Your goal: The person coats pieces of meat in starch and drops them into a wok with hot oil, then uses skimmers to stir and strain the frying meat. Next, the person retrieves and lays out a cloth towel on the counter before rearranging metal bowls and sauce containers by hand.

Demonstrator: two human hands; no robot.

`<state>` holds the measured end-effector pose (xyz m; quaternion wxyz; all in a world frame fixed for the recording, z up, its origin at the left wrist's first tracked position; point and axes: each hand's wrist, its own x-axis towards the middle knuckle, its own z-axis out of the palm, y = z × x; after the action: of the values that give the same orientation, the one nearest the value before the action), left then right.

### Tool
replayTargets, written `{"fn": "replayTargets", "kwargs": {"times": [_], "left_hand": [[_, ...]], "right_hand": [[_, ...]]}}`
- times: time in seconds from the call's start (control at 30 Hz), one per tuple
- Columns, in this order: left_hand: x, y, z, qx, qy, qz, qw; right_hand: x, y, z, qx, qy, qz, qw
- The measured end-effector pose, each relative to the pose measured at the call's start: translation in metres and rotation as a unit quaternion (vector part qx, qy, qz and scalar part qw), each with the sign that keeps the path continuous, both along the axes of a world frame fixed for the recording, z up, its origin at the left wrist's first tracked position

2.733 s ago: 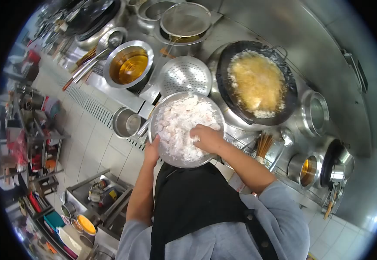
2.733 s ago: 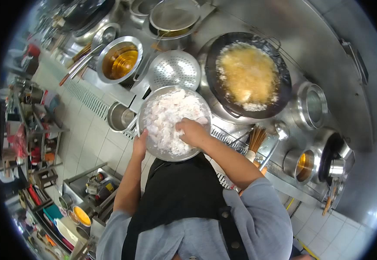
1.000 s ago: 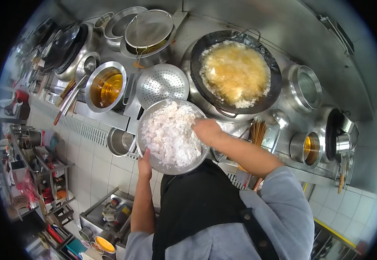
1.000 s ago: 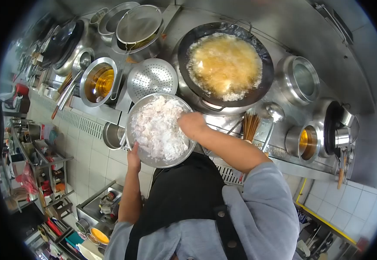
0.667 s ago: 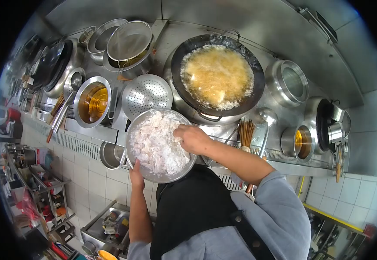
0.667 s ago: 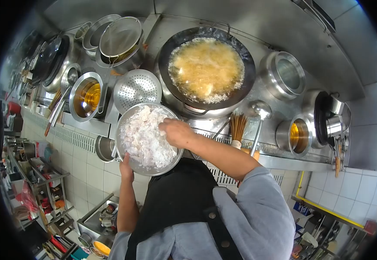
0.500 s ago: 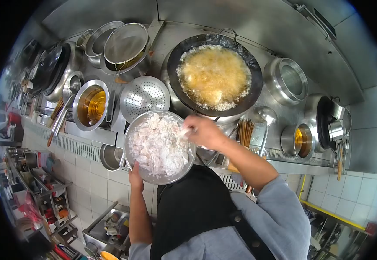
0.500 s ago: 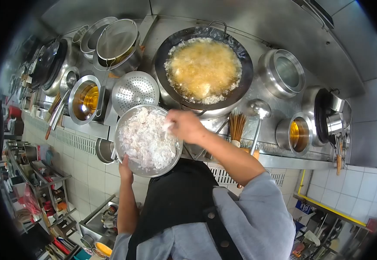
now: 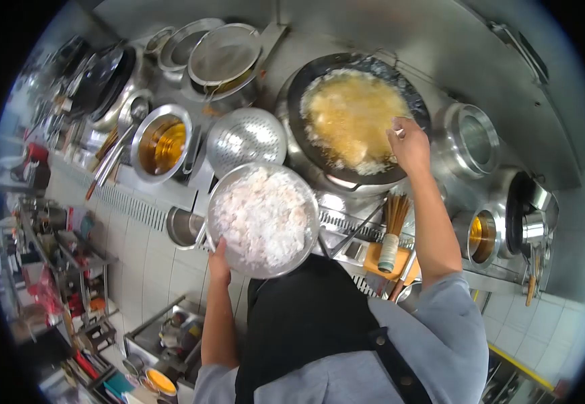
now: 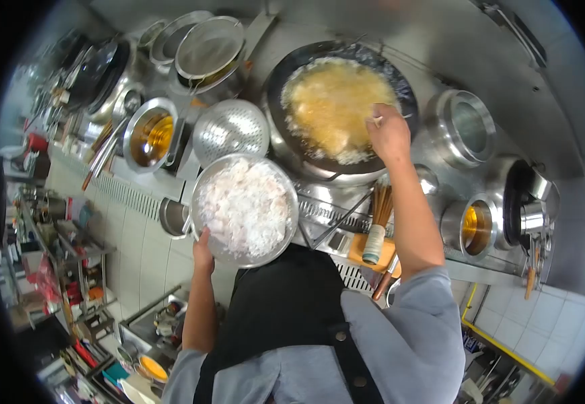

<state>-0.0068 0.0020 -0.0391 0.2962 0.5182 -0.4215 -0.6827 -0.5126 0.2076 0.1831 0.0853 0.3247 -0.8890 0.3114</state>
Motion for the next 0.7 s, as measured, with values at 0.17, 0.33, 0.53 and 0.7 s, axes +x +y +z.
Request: {"fn": "replayTargets", "kwargs": {"times": [0.17, 0.33, 0.53, 0.7], "left_hand": [[-0.004, 0.003, 0.016, 0.023, -0.011, -0.01, 1.0], [-0.004, 0.004, 0.015, 0.019, -0.001, -0.001, 1.0], [-0.005, 0.005, 0.02, 0.011, -0.027, -0.006, 1.0], [-0.006, 0.01, 0.019, 0.002, -0.034, 0.016, 0.999]], "right_hand": [[0.152, -0.048, -0.019, 0.033, -0.192, 0.343, 0.919], [0.22, -0.087, -0.091, 0.308, -0.048, 0.402, 0.861], [0.217, -0.084, -0.109, 0.38, -0.005, 0.446, 0.81], [0.22, -0.074, -0.085, 0.401, -0.102, 0.528, 0.742]]}}
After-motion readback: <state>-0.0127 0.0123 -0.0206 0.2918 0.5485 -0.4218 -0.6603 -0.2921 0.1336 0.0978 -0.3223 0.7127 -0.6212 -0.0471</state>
